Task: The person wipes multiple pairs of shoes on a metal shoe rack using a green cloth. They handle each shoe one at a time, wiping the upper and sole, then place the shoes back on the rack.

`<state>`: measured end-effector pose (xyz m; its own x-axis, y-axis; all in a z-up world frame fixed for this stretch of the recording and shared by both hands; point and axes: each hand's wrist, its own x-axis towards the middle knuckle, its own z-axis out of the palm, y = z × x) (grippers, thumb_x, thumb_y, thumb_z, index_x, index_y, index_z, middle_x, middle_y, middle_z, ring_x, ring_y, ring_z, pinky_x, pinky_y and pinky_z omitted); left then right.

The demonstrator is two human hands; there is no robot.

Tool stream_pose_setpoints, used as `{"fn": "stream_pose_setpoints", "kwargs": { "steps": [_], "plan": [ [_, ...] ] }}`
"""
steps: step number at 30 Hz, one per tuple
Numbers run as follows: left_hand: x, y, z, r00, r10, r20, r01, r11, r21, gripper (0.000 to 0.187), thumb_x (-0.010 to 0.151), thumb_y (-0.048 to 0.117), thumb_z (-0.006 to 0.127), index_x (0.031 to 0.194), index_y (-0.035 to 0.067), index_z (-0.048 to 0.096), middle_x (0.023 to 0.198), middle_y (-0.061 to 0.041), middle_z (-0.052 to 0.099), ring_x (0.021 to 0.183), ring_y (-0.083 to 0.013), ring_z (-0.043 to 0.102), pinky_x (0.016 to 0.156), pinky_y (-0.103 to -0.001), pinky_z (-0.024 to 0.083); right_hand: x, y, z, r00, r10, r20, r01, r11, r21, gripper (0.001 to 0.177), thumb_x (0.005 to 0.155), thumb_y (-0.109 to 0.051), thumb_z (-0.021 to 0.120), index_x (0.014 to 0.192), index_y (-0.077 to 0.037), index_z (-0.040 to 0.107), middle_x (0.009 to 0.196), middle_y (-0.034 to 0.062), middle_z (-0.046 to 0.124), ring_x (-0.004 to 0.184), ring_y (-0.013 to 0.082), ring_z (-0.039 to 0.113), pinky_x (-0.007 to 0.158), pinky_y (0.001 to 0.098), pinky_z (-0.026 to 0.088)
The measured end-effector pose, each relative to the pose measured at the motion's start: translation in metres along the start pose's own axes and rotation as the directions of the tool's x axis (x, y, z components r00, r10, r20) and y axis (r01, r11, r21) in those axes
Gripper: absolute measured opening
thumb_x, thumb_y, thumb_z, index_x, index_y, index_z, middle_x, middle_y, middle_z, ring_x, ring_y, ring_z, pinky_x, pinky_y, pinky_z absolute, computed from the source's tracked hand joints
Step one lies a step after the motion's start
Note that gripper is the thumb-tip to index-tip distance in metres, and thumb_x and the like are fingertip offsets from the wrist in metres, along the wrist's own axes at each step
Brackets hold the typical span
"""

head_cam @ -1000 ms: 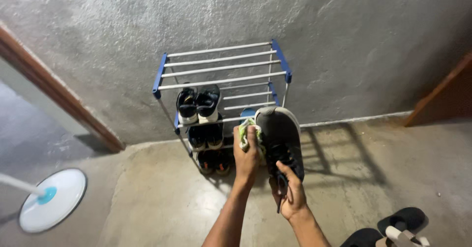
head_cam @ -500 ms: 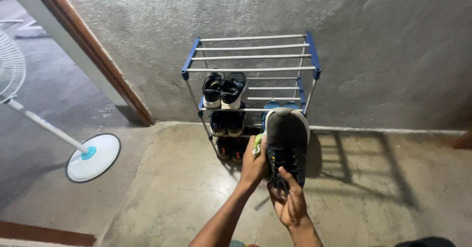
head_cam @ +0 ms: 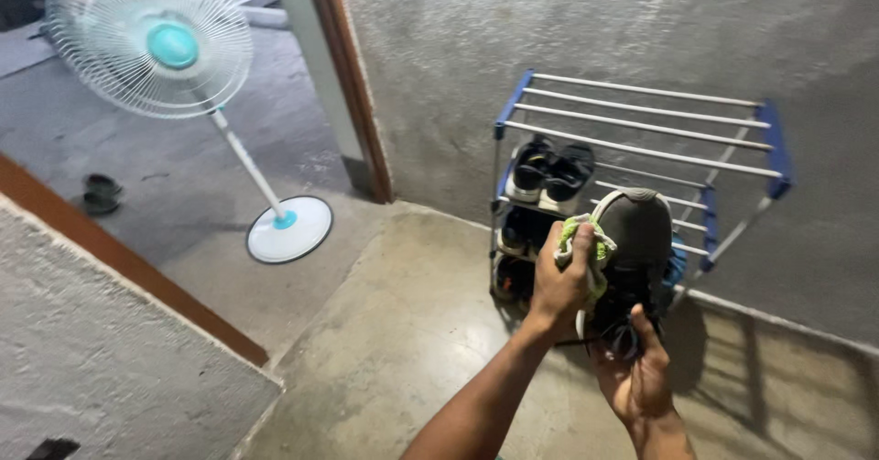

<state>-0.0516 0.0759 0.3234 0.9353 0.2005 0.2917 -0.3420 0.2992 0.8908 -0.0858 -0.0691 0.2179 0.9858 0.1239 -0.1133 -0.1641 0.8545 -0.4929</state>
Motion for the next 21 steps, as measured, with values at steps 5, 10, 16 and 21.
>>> {"fn": "stream_pose_setpoints", "kwargs": {
  "steps": [5, 10, 16, 21],
  "plan": [
    [0.024, 0.002, -0.038, 0.999, -0.013, -0.04, 0.013, 1.0, 0.003, 0.03, 0.105, 0.036, 0.057, 0.101, 0.007, 0.061, 0.084, -0.002, 0.063, 0.073, -0.01, 0.057, 0.064, -0.028, 0.048, 0.055, 0.035, -0.11, 0.975, 0.075, 0.209, -0.045, 0.988, -0.147, 0.01, 0.108, 0.004, 0.072, 0.111, 0.0, 0.063, 0.105, 0.0053, 0.067, 0.086, 0.0165, 0.063, 0.063, 0.0326, 0.048],
    [0.053, -0.024, -0.067, 0.986, 0.147, -0.08, -0.113, 0.937, 0.329, 0.033, 0.104, 0.037, 0.059, 0.109, 0.004, 0.062, 0.101, -0.015, 0.063, 0.092, -0.0281, 0.062, 0.082, -0.039, 0.051, 0.066, 0.041, -0.047, 0.991, 0.02, 0.135, 0.003, 0.985, -0.173, 0.037, 0.096, -0.005, 0.071, 0.13, -0.003, 0.057, 0.122, 0.0056, 0.062, 0.108, 0.0214, 0.058, 0.083, 0.0431, 0.046],
    [0.087, -0.087, -0.094, 0.996, -0.059, 0.069, 0.02, 0.885, 0.465, 0.038, 0.1, 0.04, 0.062, 0.108, 0.003, 0.062, 0.107, -0.02, 0.059, 0.096, -0.0367, 0.062, 0.086, -0.044, 0.05, 0.082, 0.049, 0.072, 0.994, -0.007, 0.108, 0.004, 1.0, 0.029, 0.066, 0.091, -0.015, 0.068, 0.149, 0.005, 0.044, 0.15, 0.0175, 0.055, 0.138, 0.035, 0.049, 0.114, 0.0637, 0.031],
    [0.113, -0.121, -0.1, 0.967, -0.174, 0.187, 0.097, 0.928, 0.36, 0.037, 0.101, 0.039, 0.059, 0.111, 0.004, 0.062, 0.107, -0.018, 0.061, 0.098, -0.0322, 0.063, 0.087, -0.041, 0.05, 0.104, 0.054, 0.059, 0.993, -0.119, -0.021, 0.116, 0.986, -0.12, 0.065, 0.086, -0.011, 0.07, 0.145, 0.0, 0.048, 0.144, 0.0143, 0.057, 0.135, 0.0309, 0.052, 0.115, 0.0669, 0.031]
  ]
}}
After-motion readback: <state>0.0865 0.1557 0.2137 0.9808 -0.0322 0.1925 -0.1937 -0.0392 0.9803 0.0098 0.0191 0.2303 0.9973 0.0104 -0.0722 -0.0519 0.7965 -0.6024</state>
